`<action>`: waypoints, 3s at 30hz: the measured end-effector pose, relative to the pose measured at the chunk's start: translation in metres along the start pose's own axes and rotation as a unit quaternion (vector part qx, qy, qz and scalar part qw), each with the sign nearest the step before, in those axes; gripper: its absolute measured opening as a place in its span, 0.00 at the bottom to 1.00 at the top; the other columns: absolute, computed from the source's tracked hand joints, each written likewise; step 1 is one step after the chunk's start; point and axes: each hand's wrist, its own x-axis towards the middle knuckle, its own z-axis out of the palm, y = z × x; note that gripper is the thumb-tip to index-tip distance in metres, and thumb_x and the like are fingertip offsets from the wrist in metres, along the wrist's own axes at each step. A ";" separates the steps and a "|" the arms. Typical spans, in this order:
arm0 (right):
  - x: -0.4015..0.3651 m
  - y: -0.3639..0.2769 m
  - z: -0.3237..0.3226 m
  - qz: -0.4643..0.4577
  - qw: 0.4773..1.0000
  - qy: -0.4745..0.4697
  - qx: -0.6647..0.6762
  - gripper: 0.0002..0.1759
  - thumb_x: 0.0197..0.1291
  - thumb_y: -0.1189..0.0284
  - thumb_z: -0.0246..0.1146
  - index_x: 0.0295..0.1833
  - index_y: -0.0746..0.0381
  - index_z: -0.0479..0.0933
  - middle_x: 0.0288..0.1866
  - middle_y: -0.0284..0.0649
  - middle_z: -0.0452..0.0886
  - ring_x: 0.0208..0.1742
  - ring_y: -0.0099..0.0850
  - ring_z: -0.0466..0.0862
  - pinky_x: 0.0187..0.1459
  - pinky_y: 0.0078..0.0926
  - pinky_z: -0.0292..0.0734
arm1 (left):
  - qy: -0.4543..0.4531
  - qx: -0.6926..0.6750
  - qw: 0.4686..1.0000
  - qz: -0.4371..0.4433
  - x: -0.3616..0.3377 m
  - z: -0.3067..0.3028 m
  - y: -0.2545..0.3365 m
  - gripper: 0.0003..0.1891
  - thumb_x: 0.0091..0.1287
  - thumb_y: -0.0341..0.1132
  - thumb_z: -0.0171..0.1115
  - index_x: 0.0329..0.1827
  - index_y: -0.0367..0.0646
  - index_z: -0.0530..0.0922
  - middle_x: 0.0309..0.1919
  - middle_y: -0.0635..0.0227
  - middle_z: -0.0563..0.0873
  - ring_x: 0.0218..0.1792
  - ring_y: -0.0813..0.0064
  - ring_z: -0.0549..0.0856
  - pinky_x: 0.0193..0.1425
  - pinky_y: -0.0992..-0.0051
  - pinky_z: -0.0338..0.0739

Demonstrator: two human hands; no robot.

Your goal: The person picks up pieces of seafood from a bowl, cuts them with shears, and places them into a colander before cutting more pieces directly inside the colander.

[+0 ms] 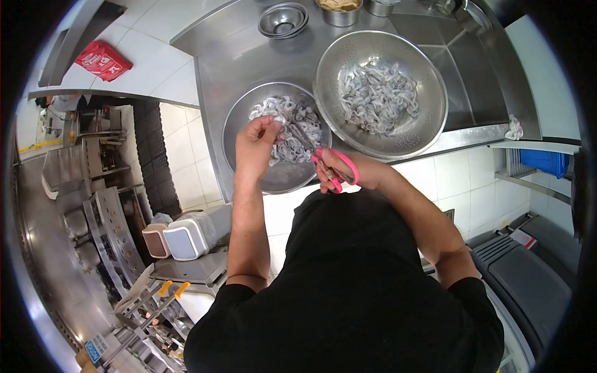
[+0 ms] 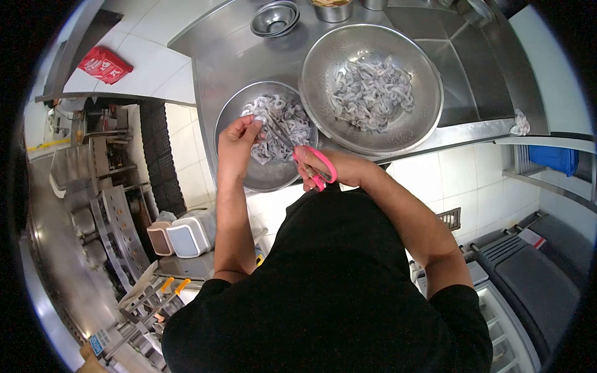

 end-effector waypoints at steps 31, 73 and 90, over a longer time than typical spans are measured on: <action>0.006 -0.007 0.003 -0.120 0.990 -0.001 0.071 0.43 0.76 0.28 0.44 0.37 0.59 0.75 0.30 0.34 0.75 0.34 0.28 0.81 0.48 0.30 0.81 | -0.031 -0.208 0.977 -0.022 -0.018 0.028 0.004 0.06 0.78 0.29 0.68 0.53 0.39 0.85 0.39 0.71 0.90 0.37 0.80 0.86 0.43 0.76 0.81; -0.146 -0.016 -0.071 -0.172 0.954 0.240 0.053 0.49 0.64 0.18 0.47 0.39 0.60 0.73 0.26 0.34 0.72 0.31 0.30 0.76 0.43 0.34 0.77 | -0.097 0.365 0.893 0.245 0.048 0.110 0.010 0.11 0.71 0.31 0.71 0.54 0.42 0.89 0.47 0.56 0.91 0.46 0.58 0.91 0.56 0.62 0.84; -0.223 0.012 -0.104 -0.169 0.906 0.382 0.061 0.49 0.70 0.21 0.42 0.36 0.62 0.72 0.26 0.36 0.73 0.37 0.36 0.83 0.48 0.32 0.77 | -0.450 0.537 0.702 0.132 0.120 0.243 -0.060 0.21 0.65 0.42 0.75 0.58 0.43 0.87 0.47 0.54 0.91 0.52 0.53 0.90 0.57 0.58 0.83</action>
